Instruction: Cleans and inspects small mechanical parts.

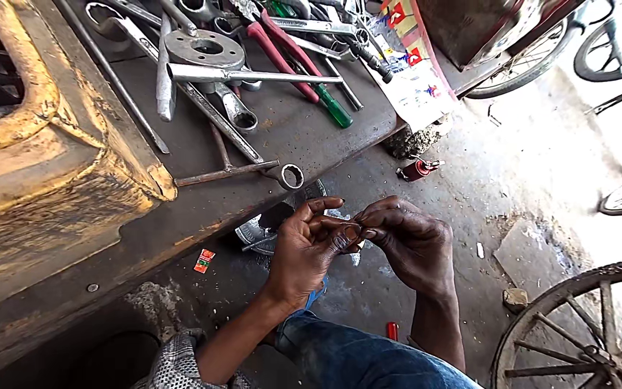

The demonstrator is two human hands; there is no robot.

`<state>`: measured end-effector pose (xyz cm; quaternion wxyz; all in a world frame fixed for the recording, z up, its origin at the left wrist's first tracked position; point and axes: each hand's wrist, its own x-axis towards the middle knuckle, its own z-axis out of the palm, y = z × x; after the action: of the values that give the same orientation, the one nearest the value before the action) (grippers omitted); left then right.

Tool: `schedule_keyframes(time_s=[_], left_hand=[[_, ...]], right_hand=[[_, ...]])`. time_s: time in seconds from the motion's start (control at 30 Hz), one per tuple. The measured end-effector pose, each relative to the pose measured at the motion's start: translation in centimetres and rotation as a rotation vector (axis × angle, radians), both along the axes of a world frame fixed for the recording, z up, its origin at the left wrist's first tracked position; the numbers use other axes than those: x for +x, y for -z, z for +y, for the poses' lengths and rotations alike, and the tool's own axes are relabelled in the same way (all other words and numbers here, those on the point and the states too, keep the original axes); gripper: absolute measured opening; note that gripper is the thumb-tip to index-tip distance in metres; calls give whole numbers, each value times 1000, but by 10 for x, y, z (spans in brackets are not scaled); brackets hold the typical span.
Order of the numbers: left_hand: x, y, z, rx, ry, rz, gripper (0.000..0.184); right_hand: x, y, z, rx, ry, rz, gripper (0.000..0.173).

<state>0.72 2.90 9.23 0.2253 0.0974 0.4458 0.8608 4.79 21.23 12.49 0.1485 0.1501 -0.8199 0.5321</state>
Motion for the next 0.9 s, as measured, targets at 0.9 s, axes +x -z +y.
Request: schedule_keyframes(time_s=[0.9], left_hand=[[-1, -14, -9, -69, 34, 97, 51]], right_hand=[[8, -30, -7, 529, 141, 111, 11]])
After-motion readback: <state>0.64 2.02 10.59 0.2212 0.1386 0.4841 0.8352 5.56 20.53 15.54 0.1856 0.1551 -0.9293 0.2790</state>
